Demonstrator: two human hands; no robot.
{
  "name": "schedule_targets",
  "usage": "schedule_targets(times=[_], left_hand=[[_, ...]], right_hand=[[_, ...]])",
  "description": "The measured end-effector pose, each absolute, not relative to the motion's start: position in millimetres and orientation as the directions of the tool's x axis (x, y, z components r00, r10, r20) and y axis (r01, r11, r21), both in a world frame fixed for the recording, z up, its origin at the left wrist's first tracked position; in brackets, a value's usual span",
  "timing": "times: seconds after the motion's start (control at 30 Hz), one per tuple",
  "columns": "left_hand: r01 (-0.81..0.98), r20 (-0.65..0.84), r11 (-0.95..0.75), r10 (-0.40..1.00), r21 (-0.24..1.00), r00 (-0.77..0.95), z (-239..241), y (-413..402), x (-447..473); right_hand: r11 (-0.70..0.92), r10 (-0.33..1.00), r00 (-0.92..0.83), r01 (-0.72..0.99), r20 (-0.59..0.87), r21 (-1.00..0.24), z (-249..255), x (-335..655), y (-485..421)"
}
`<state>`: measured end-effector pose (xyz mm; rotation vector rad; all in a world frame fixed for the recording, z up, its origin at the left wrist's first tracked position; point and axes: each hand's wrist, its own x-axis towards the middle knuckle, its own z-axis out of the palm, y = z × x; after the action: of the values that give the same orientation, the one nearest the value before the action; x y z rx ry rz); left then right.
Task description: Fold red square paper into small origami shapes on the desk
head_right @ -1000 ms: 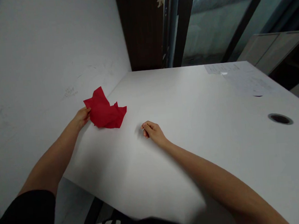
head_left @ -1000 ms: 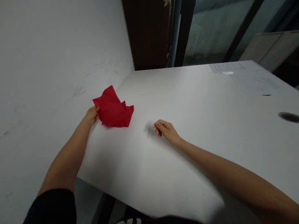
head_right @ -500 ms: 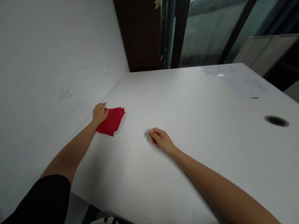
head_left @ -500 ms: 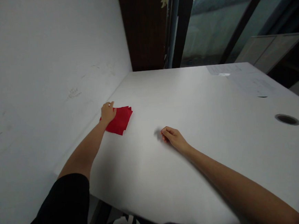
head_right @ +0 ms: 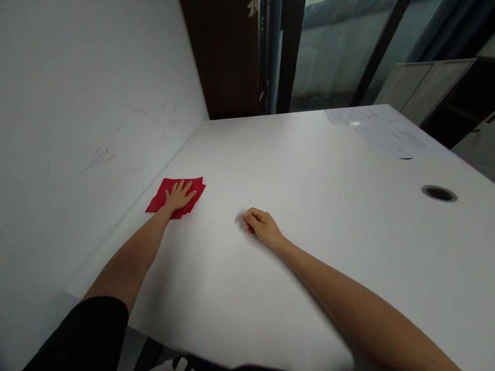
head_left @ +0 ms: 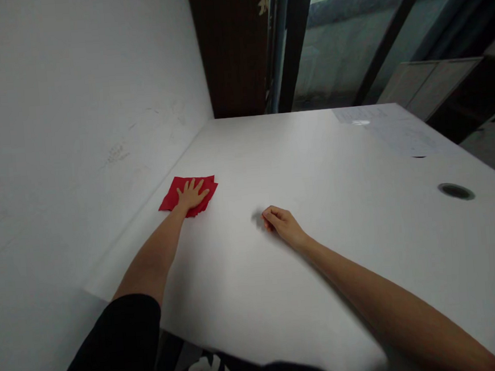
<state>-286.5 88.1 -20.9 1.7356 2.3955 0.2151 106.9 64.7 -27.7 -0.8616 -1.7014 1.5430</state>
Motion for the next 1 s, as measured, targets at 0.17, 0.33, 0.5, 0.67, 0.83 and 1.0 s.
schedule_targets(times=[0.17,0.33,0.5,0.67,0.83,1.0], left_hand=[[0.927,0.058,0.300,0.945,0.226,-0.321,-4.7,83.3,-282.1],[0.953,0.348,-0.029,0.934,0.303,-0.082,9.1,86.3,-248.4],[0.912,0.400,-0.256,0.909,0.322,0.114,0.1,75.7,-157.6],[0.865,0.394,-0.311,0.907,0.394,0.146,-21.5,52.2,-67.5],[0.925,0.193,-0.262,0.958,0.275,0.213,-18.6,35.6,-40.2],[0.962,0.086,-0.248,0.967,0.117,0.239,-10.7,29.8,-45.4]], right_hand=[[0.512,0.837,-0.439,0.419,0.326,-0.750,-31.3,133.4,87.8],[0.643,0.765,-0.506,0.631,0.398,-0.435,-29.3,179.1,106.3],[0.672,0.737,-0.539,0.651,0.409,-0.354,-28.8,196.2,93.9],[0.655,0.749,-0.523,0.681,0.407,-0.329,-32.6,193.9,84.7],[0.621,0.778,-0.556,0.751,0.292,-0.225,-33.4,196.8,80.4],[0.577,0.809,-0.527,0.796,0.259,-0.182,-30.4,195.1,79.3]])
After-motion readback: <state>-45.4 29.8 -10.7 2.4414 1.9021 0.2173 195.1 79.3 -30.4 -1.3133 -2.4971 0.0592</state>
